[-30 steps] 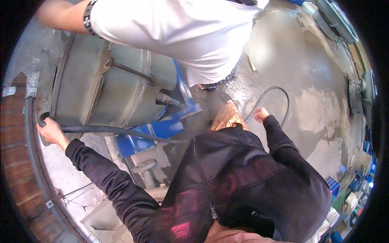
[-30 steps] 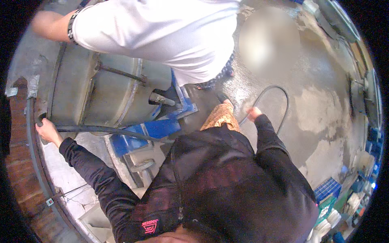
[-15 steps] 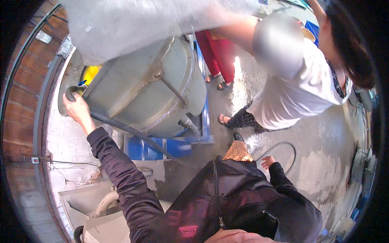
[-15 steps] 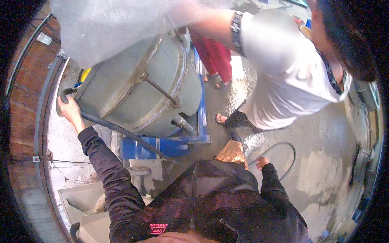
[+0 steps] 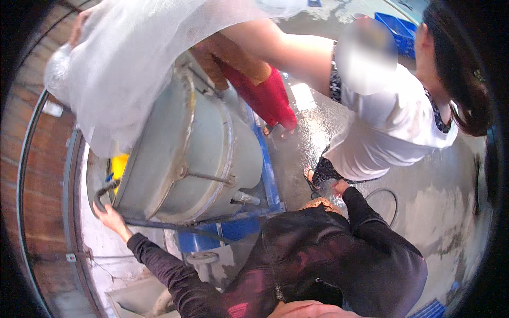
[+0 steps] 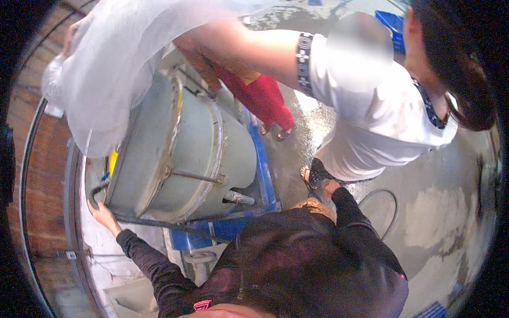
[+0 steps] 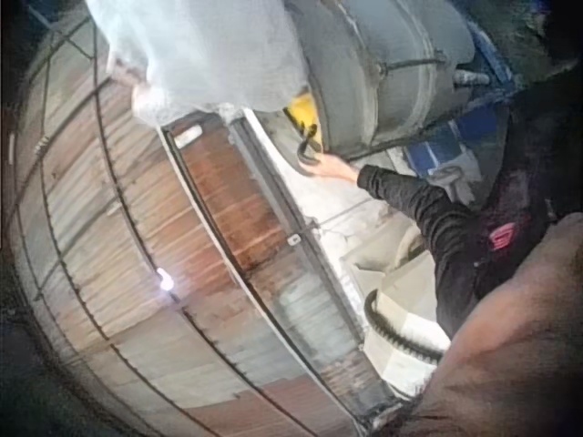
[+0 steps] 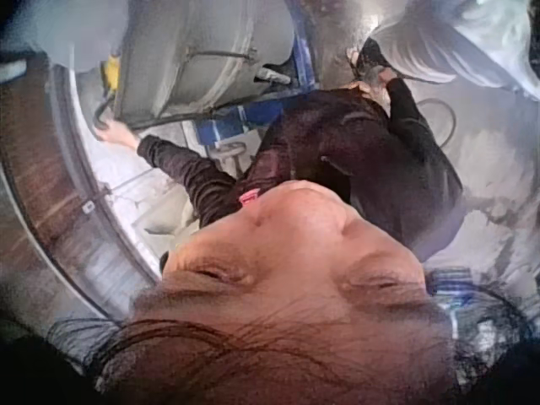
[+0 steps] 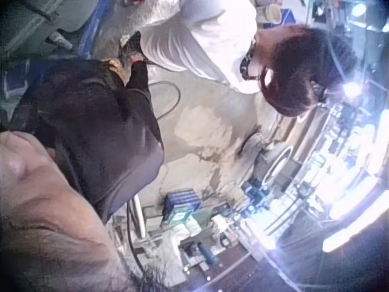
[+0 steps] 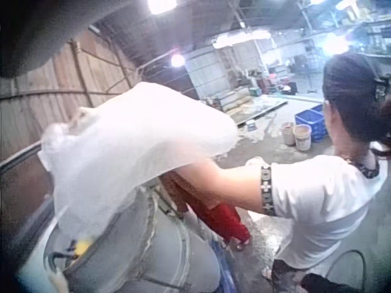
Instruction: The person operates a large industrial tumbler machine, adding small cylindrical pellets and water, then starts the machine to mix the contents. They monitor the process and adjust controls as needed.
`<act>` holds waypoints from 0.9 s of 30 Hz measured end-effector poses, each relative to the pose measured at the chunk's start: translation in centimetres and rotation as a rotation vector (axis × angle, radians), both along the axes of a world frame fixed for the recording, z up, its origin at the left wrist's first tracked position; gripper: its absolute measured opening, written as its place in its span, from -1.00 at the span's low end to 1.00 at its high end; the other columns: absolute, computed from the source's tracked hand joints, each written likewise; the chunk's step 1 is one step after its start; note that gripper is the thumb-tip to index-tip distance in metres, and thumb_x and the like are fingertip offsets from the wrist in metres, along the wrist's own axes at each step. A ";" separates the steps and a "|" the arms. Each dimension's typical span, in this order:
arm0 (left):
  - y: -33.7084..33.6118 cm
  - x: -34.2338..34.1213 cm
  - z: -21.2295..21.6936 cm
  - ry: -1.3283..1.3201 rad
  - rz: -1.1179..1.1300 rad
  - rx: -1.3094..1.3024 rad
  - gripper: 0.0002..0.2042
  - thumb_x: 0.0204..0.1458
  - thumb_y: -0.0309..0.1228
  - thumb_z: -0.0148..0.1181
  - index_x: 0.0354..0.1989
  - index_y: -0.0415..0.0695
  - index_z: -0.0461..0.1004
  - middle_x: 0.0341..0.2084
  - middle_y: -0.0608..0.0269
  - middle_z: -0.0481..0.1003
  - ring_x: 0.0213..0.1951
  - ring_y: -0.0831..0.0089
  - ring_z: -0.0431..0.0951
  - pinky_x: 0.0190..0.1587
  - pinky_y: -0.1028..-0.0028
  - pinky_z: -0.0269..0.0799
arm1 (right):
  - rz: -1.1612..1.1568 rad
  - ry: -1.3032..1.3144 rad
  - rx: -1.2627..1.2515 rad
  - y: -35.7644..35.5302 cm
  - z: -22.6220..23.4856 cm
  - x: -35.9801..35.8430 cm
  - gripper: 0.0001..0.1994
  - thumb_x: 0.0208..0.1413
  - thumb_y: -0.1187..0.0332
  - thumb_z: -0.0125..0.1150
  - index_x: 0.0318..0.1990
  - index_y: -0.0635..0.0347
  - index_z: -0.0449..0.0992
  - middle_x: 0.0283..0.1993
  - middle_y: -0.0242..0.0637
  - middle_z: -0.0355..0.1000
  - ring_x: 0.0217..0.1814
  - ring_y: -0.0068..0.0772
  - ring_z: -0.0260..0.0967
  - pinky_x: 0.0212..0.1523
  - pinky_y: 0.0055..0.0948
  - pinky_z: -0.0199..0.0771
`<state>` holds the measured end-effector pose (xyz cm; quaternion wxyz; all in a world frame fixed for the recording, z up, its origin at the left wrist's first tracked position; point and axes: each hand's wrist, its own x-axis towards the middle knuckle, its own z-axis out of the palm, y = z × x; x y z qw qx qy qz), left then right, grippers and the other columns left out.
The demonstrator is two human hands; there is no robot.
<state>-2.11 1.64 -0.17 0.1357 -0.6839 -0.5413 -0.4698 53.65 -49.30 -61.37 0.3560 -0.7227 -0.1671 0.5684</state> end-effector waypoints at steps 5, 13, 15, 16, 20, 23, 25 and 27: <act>0.6 -1.2 0.2 0.010 -0.051 -0.020 -0.46 0.07 -0.41 0.01 0.26 -0.32 0.22 0.21 -0.18 0.28 0.25 0.02 0.26 0.30 0.26 0.09 | -0.287 0.125 -0.098 -1.5 -1.0 1.9 -0.59 0.14 0.12 -0.23 -0.13 0.23 0.45 -0.48 0.12 0.31 -0.55 0.04 0.23 -0.60 -0.07 0.06; 0.8 -1.1 0.0 0.047 -0.019 -0.018 -0.46 0.06 -0.45 -0.01 0.24 -0.44 0.21 0.23 -0.23 0.25 0.29 0.03 0.21 0.36 0.29 -0.01 | -0.409 0.482 -0.181 -13.2 -8.9 0.8 -0.36 0.10 -0.17 -0.20 0.16 0.13 0.27 -0.14 0.27 0.38 -0.43 0.09 0.33 -0.51 -0.02 0.25; 0.8 -1.3 0.1 0.096 -0.054 -0.023 -0.46 0.07 -0.42 0.00 0.23 -0.43 0.22 0.24 -0.20 0.25 0.30 0.03 0.20 0.36 0.30 -0.01 | -0.603 0.581 -0.350 -16.6 -10.6 0.3 -0.35 0.10 -0.20 -0.17 0.14 0.13 0.31 -0.01 0.26 0.39 -0.37 0.10 0.37 -0.48 -0.03 0.32; 0.8 -1.3 -0.3 0.063 -0.119 -0.019 -0.46 0.07 -0.42 0.01 0.24 -0.41 0.22 0.24 -0.18 0.25 0.29 0.04 0.20 0.36 0.30 0.00 | -0.504 0.733 -0.224 -18.7 -10.5 0.8 -0.34 0.10 -0.22 -0.17 0.13 0.15 0.33 0.06 0.22 0.35 -0.23 0.12 0.37 -0.36 0.03 0.35; 0.3 -1.3 -1.2 -0.055 -0.015 -0.075 -0.46 0.06 -0.47 0.03 0.27 -0.28 0.22 0.24 -0.11 0.27 0.27 0.11 0.25 0.33 0.29 0.06 | -0.407 0.564 -0.297 -18.7 -6.7 6.6 -0.40 0.08 -0.11 -0.14 0.08 0.19 0.37 0.08 0.12 0.34 -0.10 0.10 0.39 -0.22 0.03 0.40; -1.2 -0.5 -1.5 -0.117 -0.005 -0.034 -0.44 0.01 -0.53 0.02 0.28 -0.21 0.23 0.23 -0.03 0.29 0.30 0.19 0.23 0.31 0.32 0.11 | -0.303 0.419 -0.290 -12.2 -2.1 12.9 -0.47 0.06 0.00 -0.13 0.04 0.21 0.39 0.02 0.07 0.36 -0.11 0.04 0.40 -0.20 -0.04 0.41; -2.3 0.5 -1.2 -0.155 0.066 -0.002 -0.41 -0.01 -0.53 0.06 0.29 -0.07 0.24 0.18 -0.05 0.35 0.22 0.15 0.35 0.25 0.31 0.20 | -0.250 0.344 -0.280 -7.7 0.7 15.1 -0.52 0.05 0.08 -0.12 0.01 0.22 0.41 -0.01 0.04 0.38 -0.11 0.01 0.41 -0.19 -0.09 0.41; -3.0 1.8 -0.8 -0.224 0.106 -0.004 -0.41 -0.02 -0.55 0.06 0.29 -0.05 0.25 0.14 -0.05 0.40 0.17 0.16 0.40 0.22 0.33 0.25 | -0.195 0.270 -0.263 -3.7 3.0 16.4 -0.57 0.04 0.16 -0.11 -0.02 0.23 0.43 -0.05 0.00 0.40 -0.12 -0.03 0.42 -0.18 -0.13 0.41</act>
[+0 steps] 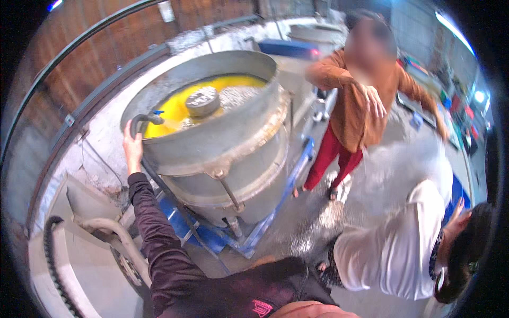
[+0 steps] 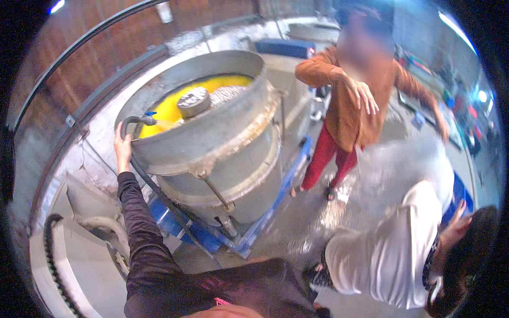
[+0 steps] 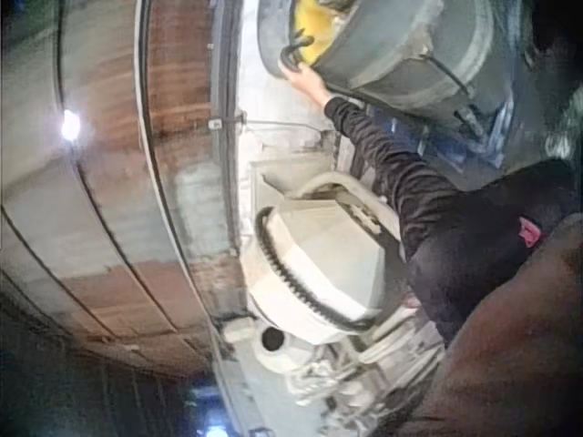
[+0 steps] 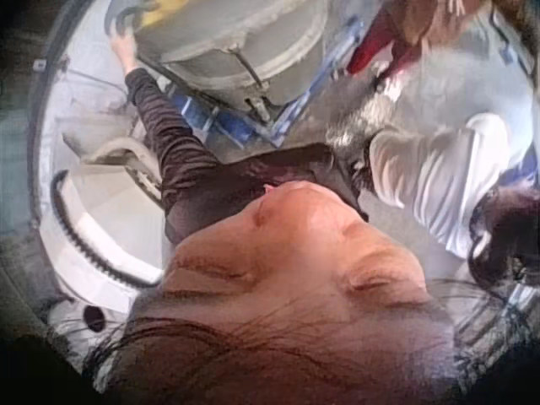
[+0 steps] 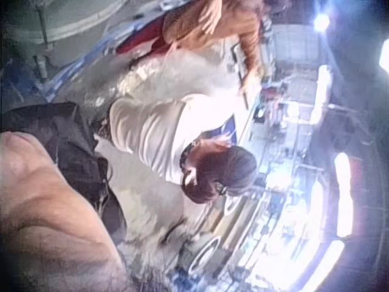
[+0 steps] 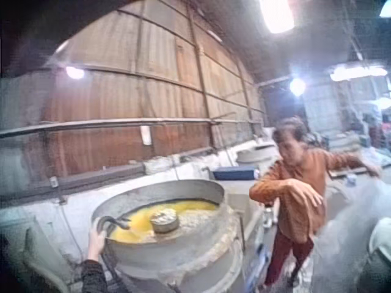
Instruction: The person operates a large industrial tumbler machine, adding small cylindrical pellets and water, then starts the machine to mix the contents. They monitor the process and adjust controls as needed.
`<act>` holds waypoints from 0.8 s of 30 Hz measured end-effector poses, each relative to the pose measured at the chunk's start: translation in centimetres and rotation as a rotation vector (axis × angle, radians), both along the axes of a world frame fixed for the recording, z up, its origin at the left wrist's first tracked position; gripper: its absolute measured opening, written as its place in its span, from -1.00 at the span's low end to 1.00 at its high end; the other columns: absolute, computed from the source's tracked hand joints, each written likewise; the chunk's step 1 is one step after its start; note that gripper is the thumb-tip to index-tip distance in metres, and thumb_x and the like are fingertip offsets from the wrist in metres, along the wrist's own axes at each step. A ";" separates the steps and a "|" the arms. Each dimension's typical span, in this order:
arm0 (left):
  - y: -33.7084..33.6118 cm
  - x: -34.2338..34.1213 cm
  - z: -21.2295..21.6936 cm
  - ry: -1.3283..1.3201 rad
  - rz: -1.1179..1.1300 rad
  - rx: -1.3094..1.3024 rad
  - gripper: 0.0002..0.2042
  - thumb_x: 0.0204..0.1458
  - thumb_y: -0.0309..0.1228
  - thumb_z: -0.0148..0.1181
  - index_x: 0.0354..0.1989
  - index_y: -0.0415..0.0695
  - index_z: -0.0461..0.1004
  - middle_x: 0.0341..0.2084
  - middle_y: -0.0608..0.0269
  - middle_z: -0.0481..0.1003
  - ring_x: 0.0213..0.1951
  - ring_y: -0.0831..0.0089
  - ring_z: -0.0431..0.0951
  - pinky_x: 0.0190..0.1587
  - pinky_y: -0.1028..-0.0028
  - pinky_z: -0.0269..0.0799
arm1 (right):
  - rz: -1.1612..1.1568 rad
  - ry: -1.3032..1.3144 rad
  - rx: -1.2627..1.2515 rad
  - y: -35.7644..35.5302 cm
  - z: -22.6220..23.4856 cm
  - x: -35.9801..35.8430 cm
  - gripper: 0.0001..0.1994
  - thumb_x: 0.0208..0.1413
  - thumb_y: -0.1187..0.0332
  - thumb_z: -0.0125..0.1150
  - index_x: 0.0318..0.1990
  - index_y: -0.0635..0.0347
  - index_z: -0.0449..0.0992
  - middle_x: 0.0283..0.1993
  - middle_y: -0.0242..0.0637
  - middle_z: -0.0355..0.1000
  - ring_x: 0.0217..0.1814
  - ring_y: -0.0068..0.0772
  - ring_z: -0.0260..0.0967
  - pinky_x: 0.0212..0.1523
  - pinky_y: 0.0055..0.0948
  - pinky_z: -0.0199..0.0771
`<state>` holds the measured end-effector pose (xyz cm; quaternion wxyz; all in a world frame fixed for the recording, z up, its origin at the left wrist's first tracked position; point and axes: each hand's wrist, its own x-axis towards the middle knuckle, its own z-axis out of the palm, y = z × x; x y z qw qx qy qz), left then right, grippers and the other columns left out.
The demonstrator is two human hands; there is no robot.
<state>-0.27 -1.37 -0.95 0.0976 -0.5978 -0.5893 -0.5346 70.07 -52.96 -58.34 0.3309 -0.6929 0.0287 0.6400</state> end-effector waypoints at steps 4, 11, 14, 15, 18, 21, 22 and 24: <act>-1.1 1.8 0.7 -0.069 -0.055 0.064 -0.44 0.00 -0.56 0.03 0.28 -0.10 0.25 0.09 -0.06 0.43 0.15 0.18 0.43 0.20 0.36 0.27 | 0.111 -0.146 0.073 6.8 3.1 1.3 -0.64 0.02 0.31 -0.10 -0.07 0.25 0.46 -0.13 -0.07 0.43 -0.14 -0.10 0.43 -0.15 -0.23 0.42; -1.9 2.6 1.1 -0.093 -0.047 0.038 -0.45 -0.03 -0.59 -0.02 0.24 -0.15 0.29 0.08 -0.06 0.44 0.12 0.21 0.45 0.18 0.40 0.27 | 0.360 -0.726 0.726 17.2 16.4 -2.2 -0.72 -0.02 0.59 -0.07 -0.16 0.29 0.52 -0.26 -0.18 0.50 -0.16 -0.22 0.46 -0.10 -0.39 0.44; -2.2 3.1 1.3 -0.164 -0.039 0.013 -0.44 -0.04 -0.61 -0.02 0.25 -0.18 0.29 0.05 -0.03 0.46 0.09 0.28 0.46 0.16 0.41 0.27 | 0.455 -1.185 1.179 27.4 32.1 -4.6 -0.66 -0.18 0.74 -0.19 -0.34 0.31 0.54 -0.42 -0.21 0.49 -0.34 -0.28 0.46 -0.24 -0.49 0.42; -2.3 3.3 1.4 -0.192 -0.046 0.008 -0.44 -0.04 -0.61 -0.02 0.25 -0.18 0.28 0.05 -0.02 0.46 0.09 0.28 0.45 0.16 0.41 0.27 | 0.563 -1.299 1.225 30.8 37.6 -5.8 -0.69 -0.18 0.65 -0.08 -0.28 0.26 0.54 -0.39 -0.15 0.49 -0.31 -0.15 0.47 -0.26 -0.33 0.46; -2.2 3.6 1.7 -0.261 -0.030 -0.030 -0.42 -0.04 -0.62 -0.01 0.27 -0.16 0.27 -0.04 0.18 0.47 -0.25 0.46 0.49 -0.12 0.49 0.40 | 0.597 -1.495 1.654 40.6 50.8 -11.8 -0.61 -0.46 0.59 0.08 -0.28 0.24 0.53 -0.47 -0.23 0.45 -0.35 -0.13 0.47 -0.28 -0.25 0.50; -2.3 4.1 1.6 -0.371 -0.024 -0.047 -0.40 -0.03 -0.65 0.00 0.30 -0.13 0.26 -0.22 0.37 0.43 -0.53 0.70 0.24 -0.43 0.64 0.27 | 0.740 -1.378 2.111 47.5 58.5 -18.8 -0.63 -0.43 0.55 0.10 -0.30 0.25 0.54 -0.50 -0.24 0.44 -0.39 -0.16 0.46 -0.29 -0.23 0.50; -2.3 4.2 1.6 -0.364 -0.008 -0.048 -0.40 -0.03 -0.65 0.00 0.30 -0.12 0.26 -0.24 0.37 0.43 -0.53 0.70 0.25 -0.43 0.64 0.27 | 0.866 -1.390 2.198 49.2 60.7 -20.3 -0.66 -0.40 0.52 0.13 -0.30 0.25 0.55 -0.50 -0.24 0.45 -0.40 -0.18 0.46 -0.26 -0.18 0.51; -2.4 4.3 1.7 -0.371 0.009 -0.067 -0.40 -0.03 -0.65 0.00 0.30 -0.11 0.26 -0.28 0.38 0.44 -0.52 0.69 0.27 -0.42 0.65 0.27 | 1.041 -1.434 2.264 52.1 64.3 -23.1 -0.74 -0.20 0.46 0.15 -0.27 0.24 0.57 -0.45 -0.22 0.47 -0.36 -0.18 0.47 -0.23 -0.16 0.52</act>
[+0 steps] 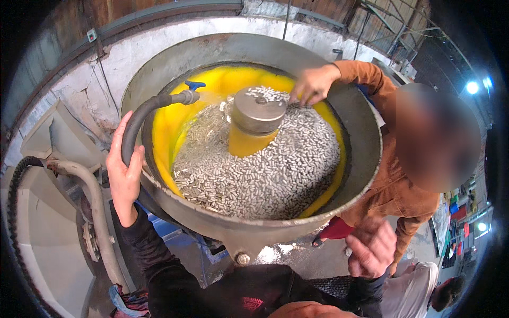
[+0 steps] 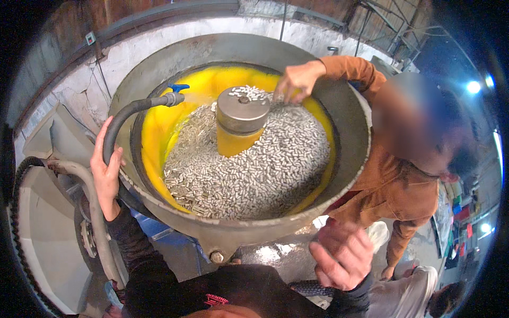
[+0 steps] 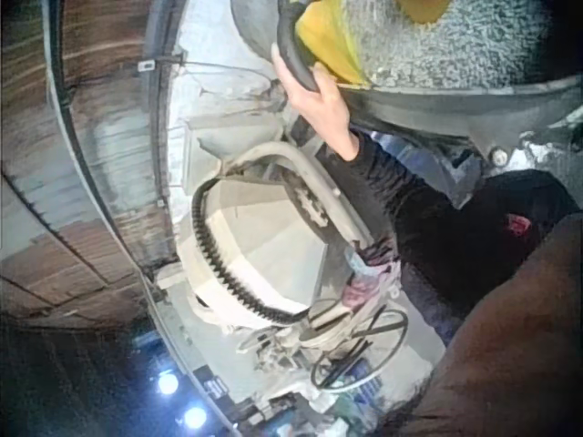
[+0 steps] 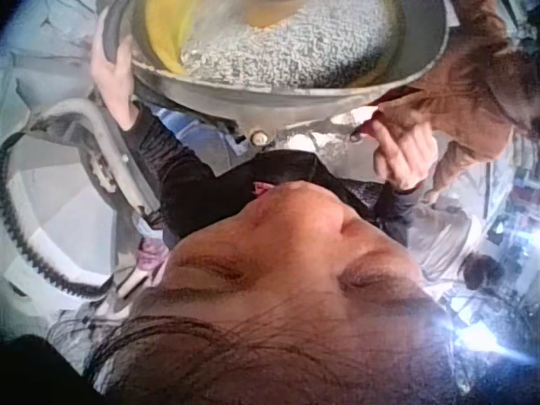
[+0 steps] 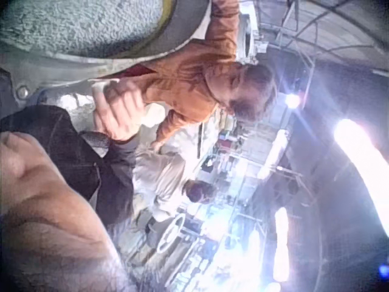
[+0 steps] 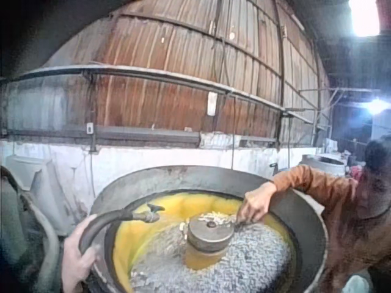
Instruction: The person operates a large industrial tumbler machine, adding small cylindrical pellets and water, then starts the machine to mix the contents. They monitor the process and adjust controls as needed.
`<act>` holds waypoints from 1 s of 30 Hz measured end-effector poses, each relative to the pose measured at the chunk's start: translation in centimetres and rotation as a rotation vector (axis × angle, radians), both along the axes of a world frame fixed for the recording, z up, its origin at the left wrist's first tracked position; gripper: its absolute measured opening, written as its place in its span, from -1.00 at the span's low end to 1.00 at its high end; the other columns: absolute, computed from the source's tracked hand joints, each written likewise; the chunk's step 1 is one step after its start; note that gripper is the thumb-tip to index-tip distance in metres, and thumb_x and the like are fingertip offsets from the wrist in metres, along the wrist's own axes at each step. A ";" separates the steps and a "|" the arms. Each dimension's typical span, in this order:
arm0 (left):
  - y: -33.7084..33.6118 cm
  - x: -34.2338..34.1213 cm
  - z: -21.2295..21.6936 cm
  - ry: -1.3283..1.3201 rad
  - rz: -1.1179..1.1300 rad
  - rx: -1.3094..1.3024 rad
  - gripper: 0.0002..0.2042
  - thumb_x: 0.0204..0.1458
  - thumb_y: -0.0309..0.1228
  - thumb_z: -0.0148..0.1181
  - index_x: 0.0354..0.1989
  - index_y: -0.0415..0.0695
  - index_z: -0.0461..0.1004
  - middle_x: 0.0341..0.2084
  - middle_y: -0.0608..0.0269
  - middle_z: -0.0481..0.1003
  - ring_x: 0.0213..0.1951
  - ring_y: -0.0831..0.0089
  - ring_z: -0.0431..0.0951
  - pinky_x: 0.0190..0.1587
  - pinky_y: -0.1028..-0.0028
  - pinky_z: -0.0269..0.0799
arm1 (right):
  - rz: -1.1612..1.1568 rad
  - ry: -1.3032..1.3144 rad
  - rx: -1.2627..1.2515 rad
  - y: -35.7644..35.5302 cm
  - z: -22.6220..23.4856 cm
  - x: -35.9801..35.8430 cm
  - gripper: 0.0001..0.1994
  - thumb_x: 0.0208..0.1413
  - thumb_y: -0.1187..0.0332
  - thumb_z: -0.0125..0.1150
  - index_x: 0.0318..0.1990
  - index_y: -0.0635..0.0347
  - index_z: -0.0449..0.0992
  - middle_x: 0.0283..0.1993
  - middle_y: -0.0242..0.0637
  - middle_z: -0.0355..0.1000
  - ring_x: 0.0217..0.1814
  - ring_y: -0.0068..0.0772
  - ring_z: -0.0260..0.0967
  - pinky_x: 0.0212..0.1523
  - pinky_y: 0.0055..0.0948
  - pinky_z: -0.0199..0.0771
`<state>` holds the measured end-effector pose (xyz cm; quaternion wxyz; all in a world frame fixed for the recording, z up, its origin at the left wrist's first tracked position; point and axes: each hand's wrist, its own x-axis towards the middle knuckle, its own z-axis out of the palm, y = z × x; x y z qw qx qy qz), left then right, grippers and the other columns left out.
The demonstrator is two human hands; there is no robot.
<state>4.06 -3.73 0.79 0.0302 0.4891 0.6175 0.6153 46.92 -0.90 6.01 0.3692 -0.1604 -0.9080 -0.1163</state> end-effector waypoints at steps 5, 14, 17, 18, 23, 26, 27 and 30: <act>0.2 0.4 0.4 -0.020 0.000 0.008 -0.42 0.00 -0.61 -0.01 0.30 -0.15 0.25 -0.33 0.34 0.42 -0.50 0.69 0.29 -0.42 0.66 0.28 | -0.174 -0.527 -0.102 6.3 7.2 -4.1 -0.56 -0.24 0.39 0.22 -0.07 0.20 0.51 -0.19 -0.22 0.39 -0.01 -0.09 0.35 0.06 -0.07 0.37; 0.5 0.5 0.1 -0.020 0.028 0.032 -0.44 0.03 -0.63 0.00 0.30 -0.16 0.26 -0.31 0.33 0.43 -0.47 0.70 0.32 -0.40 0.69 0.29 | -0.427 -1.349 -0.468 20.9 2.4 -9.4 -0.64 0.04 0.17 0.20 -0.11 0.26 0.52 -0.26 -0.03 0.50 -0.10 0.01 0.47 -0.05 -0.12 0.46; 0.3 0.6 0.4 -0.033 0.032 -0.010 -0.44 0.03 -0.65 -0.01 0.29 -0.16 0.26 -0.21 0.29 0.46 -0.46 0.71 0.33 -0.39 0.69 0.31 | 0.280 -1.673 -0.424 30.3 -3.7 -8.3 -0.64 0.06 0.13 0.17 -0.19 0.27 0.55 -0.35 -0.03 0.50 -0.27 0.00 0.48 -0.21 -0.16 0.48; 0.3 0.6 0.5 -0.036 0.038 -0.014 -0.44 0.02 -0.66 -0.02 0.29 -0.16 0.27 -0.18 0.28 0.46 -0.45 0.71 0.33 -0.38 0.69 0.31 | 1.090 -1.659 -0.323 33.6 -5.9 -8.3 -0.66 0.10 0.15 0.15 -0.19 0.30 0.51 -0.29 -0.02 0.50 -0.19 0.01 0.48 -0.19 -0.16 0.47; 0.3 0.2 0.7 0.038 0.031 -0.030 -0.41 -0.03 -0.70 -0.07 0.28 -0.20 0.28 -0.16 0.27 0.46 -0.44 0.70 0.32 -0.40 0.68 0.31 | 0.109 -1.367 -0.227 41.2 -10.8 -6.8 -0.64 0.10 0.12 0.06 -0.30 0.30 0.54 -0.48 -0.06 0.51 -0.43 -0.04 0.50 -0.45 -0.11 0.47; 0.3 0.1 0.7 0.053 0.054 -0.037 -0.42 -0.04 -0.68 -0.05 0.28 -0.22 0.28 -0.17 0.25 0.46 -0.45 0.70 0.31 -0.40 0.69 0.30 | -0.299 -0.946 -0.313 43.5 -9.5 -10.1 -0.74 -0.03 0.30 0.14 -0.45 0.38 0.58 -0.43 -0.04 0.55 -0.40 -0.01 0.55 -0.43 -0.15 0.54; 0.3 0.2 0.7 0.052 0.055 -0.050 -0.42 -0.04 -0.67 -0.04 0.27 -0.22 0.28 -0.18 0.24 0.46 -0.45 0.70 0.31 -0.40 0.69 0.30 | -0.562 -0.799 -0.253 44.0 -10.5 -11.7 -0.75 -0.05 0.32 0.15 -0.45 0.39 0.57 -0.45 -0.03 0.54 -0.40 -0.01 0.54 -0.42 -0.16 0.55; 0.5 0.4 0.7 0.055 0.070 -0.034 -0.41 -0.06 -0.66 -0.03 0.27 -0.23 0.28 -0.21 0.26 0.46 -0.45 0.71 0.30 -0.41 0.70 0.29 | -0.343 -0.841 -0.213 47.9 -10.5 -13.1 -0.77 -0.10 0.33 0.17 -0.43 0.38 0.55 -0.44 0.04 0.52 -0.34 0.00 0.54 -0.36 -0.14 0.55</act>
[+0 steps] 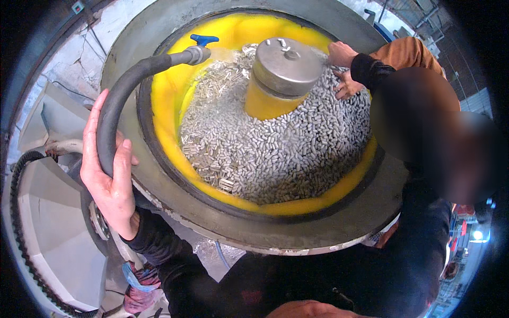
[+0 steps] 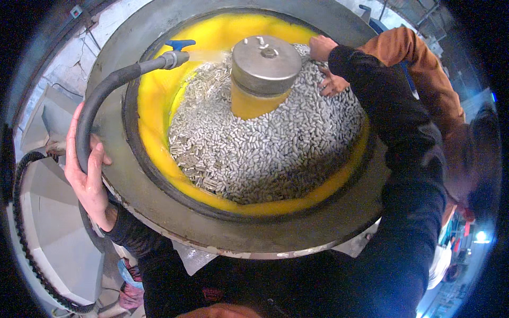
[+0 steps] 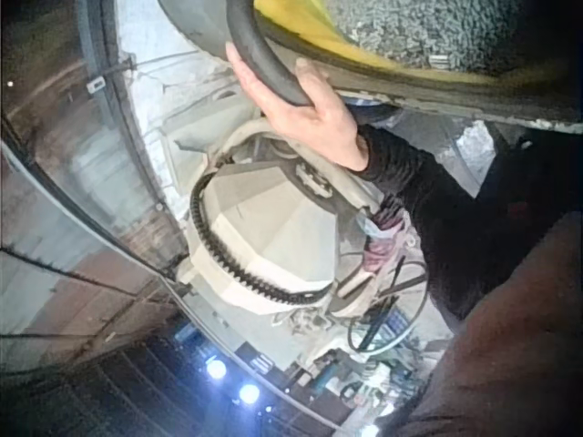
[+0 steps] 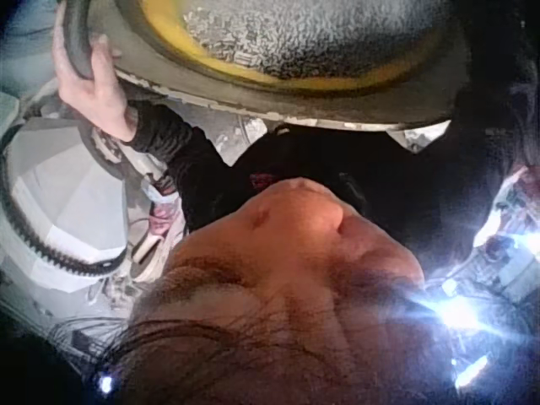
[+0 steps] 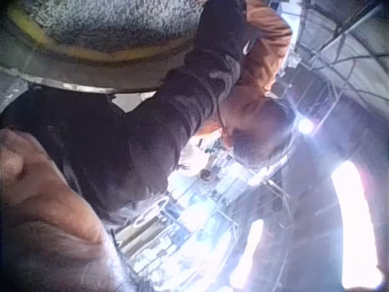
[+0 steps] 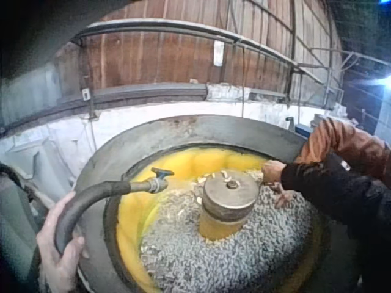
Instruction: The person operates a large industrial tumbler machine, adding small cylindrical pellets and water, then starts the machine to mix the contents. They monitor the process and adjust controls as needed.
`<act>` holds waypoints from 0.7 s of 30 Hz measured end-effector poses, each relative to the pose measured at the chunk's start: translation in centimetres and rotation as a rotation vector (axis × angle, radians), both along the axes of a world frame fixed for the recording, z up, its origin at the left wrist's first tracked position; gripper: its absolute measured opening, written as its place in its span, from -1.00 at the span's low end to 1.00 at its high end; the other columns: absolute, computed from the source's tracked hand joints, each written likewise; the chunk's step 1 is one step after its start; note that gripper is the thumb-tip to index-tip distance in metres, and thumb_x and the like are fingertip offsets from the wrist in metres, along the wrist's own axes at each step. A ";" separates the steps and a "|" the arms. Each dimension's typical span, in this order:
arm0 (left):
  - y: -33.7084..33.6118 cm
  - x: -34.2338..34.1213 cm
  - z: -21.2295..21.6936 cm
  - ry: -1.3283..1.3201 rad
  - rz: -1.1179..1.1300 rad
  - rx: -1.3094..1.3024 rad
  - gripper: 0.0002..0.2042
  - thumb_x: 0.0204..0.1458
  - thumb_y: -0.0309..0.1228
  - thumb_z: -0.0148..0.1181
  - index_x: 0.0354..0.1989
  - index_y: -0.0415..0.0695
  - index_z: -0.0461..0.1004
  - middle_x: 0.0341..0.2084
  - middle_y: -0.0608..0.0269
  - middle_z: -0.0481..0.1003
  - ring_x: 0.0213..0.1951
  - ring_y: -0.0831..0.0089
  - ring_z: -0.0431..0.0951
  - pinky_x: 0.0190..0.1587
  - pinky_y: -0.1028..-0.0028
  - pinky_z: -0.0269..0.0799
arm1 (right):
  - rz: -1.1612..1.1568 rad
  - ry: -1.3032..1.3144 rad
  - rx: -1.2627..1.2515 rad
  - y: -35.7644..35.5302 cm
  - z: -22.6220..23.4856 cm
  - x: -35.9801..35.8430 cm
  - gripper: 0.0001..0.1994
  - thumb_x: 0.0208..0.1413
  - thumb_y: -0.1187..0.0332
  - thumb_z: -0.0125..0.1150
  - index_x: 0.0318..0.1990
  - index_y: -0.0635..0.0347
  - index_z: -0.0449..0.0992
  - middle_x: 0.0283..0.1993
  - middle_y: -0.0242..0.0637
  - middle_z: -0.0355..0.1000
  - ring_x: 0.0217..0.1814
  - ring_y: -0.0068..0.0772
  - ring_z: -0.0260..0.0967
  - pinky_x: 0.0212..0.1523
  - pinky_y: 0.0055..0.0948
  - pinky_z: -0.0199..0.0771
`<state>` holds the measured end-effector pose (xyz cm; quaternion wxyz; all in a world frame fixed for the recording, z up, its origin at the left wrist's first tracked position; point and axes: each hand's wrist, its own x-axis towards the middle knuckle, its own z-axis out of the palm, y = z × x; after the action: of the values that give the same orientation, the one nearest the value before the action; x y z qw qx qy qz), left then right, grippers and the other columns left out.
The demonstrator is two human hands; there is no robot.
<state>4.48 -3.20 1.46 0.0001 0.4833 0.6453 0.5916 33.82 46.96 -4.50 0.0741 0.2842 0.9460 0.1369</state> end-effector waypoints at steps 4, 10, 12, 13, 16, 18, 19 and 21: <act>-0.1 -0.1 -0.3 -0.013 0.030 0.034 -0.41 -0.08 -0.64 0.00 0.25 -0.27 0.29 -0.21 0.29 0.45 -0.48 0.70 0.26 -0.41 0.67 0.27 | -0.018 0.090 -0.006 2.9 -4.0 0.4 -0.62 -0.07 0.22 0.19 -0.11 0.25 0.52 -0.12 0.05 0.48 0.01 0.03 0.43 0.05 -0.04 0.41; -0.5 -1.1 -0.7 0.131 0.071 -0.041 -0.39 -0.11 -0.58 -0.02 0.26 -0.33 0.27 -0.47 0.37 0.38 -0.51 0.69 0.26 -0.41 0.70 0.19 | 0.075 -0.136 -0.226 -0.2 -9.8 1.4 -0.45 0.17 0.26 -0.10 0.33 0.20 0.16 0.43 0.13 -0.06 0.47 0.15 -0.12 0.44 -0.11 -0.10; -0.5 -1.1 -0.9 0.079 0.051 -0.027 -0.39 -0.11 -0.57 -0.02 0.26 -0.33 0.27 -0.46 0.36 0.38 -0.50 0.69 0.26 -0.41 0.70 0.20 | -0.281 0.080 -0.379 -3.4 -11.7 5.3 -0.47 0.17 0.35 -0.07 0.32 0.13 0.09 0.31 0.22 0.05 0.34 0.27 0.06 0.28 -0.01 0.21; -0.5 -1.1 -1.0 0.102 0.065 -0.014 -0.39 -0.11 -0.57 -0.01 0.26 -0.34 0.27 -0.45 0.36 0.38 -0.50 0.69 0.26 -0.41 0.70 0.20 | -0.186 0.152 -0.155 -5.0 -13.1 6.6 -0.51 0.19 0.32 -0.04 0.28 0.11 0.14 0.20 0.20 0.13 0.21 0.31 0.19 0.15 0.03 0.32; -0.4 -1.5 -0.8 0.089 0.005 -0.009 -0.39 -0.10 -0.58 0.00 0.26 -0.35 0.26 -0.35 0.30 0.40 -0.47 0.68 0.28 -0.41 0.70 0.23 | -0.325 0.167 -0.357 -6.7 -12.8 10.5 -0.55 0.21 0.12 0.03 0.16 0.18 0.29 0.19 0.21 0.20 0.07 0.25 0.32 0.11 -0.04 0.35; -0.2 -1.5 -0.8 0.164 0.033 0.009 -0.39 -0.10 -0.59 0.00 0.26 -0.36 0.25 -0.19 0.23 0.44 -0.44 0.68 0.30 -0.42 0.71 0.26 | -0.504 0.367 -0.619 -9.0 -12.9 10.8 -0.47 0.24 -0.04 -0.04 0.15 0.19 0.37 0.15 0.16 0.31 0.12 0.08 0.35 0.15 -0.15 0.32; -0.2 -1.5 -0.8 0.175 0.031 0.017 -0.39 -0.09 -0.59 0.00 0.26 -0.37 0.24 -0.12 0.20 0.45 -0.42 0.68 0.31 -0.42 0.71 0.28 | -0.610 0.441 -0.796 -10.6 -12.8 10.7 -0.44 0.25 -0.09 -0.09 0.18 0.17 0.38 0.13 0.12 0.35 0.17 0.00 0.32 0.19 -0.20 0.29; 0.0 -1.4 -1.0 0.159 0.024 0.066 -0.40 -0.08 -0.60 0.01 0.27 -0.36 0.24 -0.15 0.21 0.45 -0.42 0.68 0.31 -0.42 0.71 0.26 | -0.726 0.502 -1.035 -14.9 -13.2 8.9 -0.37 0.25 -0.18 -0.16 0.24 0.12 0.35 0.16 0.05 0.37 0.25 -0.11 0.27 0.27 -0.25 0.20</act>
<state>3.10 -3.21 0.45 -0.0745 0.5208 0.6291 0.5722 42.76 32.08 -17.70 0.0199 0.5348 0.7229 -0.4371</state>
